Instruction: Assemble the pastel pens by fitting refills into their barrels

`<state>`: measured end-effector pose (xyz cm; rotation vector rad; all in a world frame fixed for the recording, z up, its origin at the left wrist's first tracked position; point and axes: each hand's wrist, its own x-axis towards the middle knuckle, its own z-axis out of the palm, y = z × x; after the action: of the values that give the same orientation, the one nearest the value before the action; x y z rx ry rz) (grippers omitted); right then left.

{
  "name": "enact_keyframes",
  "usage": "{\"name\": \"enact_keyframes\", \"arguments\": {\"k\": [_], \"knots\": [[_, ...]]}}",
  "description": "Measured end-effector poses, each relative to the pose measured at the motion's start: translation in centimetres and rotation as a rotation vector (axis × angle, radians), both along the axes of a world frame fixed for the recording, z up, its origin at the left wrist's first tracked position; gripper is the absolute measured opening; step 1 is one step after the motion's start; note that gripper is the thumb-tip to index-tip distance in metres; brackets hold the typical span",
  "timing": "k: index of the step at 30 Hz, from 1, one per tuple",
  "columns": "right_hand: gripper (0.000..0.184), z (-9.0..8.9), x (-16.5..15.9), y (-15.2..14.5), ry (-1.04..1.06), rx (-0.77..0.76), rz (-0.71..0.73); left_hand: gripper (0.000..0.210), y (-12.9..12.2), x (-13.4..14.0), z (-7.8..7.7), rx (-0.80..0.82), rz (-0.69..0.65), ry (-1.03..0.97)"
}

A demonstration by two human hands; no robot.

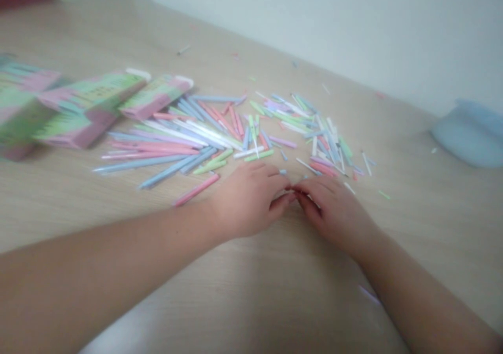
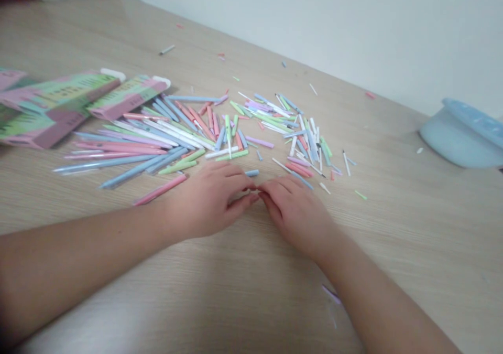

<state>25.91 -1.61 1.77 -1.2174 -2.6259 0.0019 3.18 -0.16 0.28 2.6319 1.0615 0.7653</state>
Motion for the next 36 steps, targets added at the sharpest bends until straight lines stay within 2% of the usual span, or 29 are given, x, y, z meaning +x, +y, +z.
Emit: {"name": "enact_keyframes", "arguments": {"k": [5,11,16,22,26,33,36], "knots": [[0.018,0.4,-0.2,-0.5,0.030,-0.029,-0.048,0.024,0.4,0.1,-0.2,-0.030,-0.023,-0.003],[0.022,0.6,1.2,1.5,0.101,-0.028,-0.207,0.021,0.8,0.0,-0.4,-0.117,0.129,-0.145],[0.030,0.0,-0.7,4.9,0.019,0.010,-0.225,0.021,0.9,0.0,-0.4,-0.113,0.143,-0.146],[0.030,0.1,-2.6,9.6,-0.317,-0.074,-0.306,0.023,0.9,0.0,-0.5,-0.066,0.114,-0.106],[0.031,0.5,-3.4,9.9,-0.375,-0.021,-0.279,0.022,0.9,0.1,-0.4,-0.054,0.124,-0.101],[0.045,0.2,-5.1,10.3,-0.361,-0.007,-0.382,0.018,0.9,0.2,-0.3,-0.073,0.147,-0.124],[0.036,-0.4,-5.3,11.3,-0.397,0.006,-0.364,0.019,0.9,0.2,-0.4,-0.076,0.157,-0.126]]}}
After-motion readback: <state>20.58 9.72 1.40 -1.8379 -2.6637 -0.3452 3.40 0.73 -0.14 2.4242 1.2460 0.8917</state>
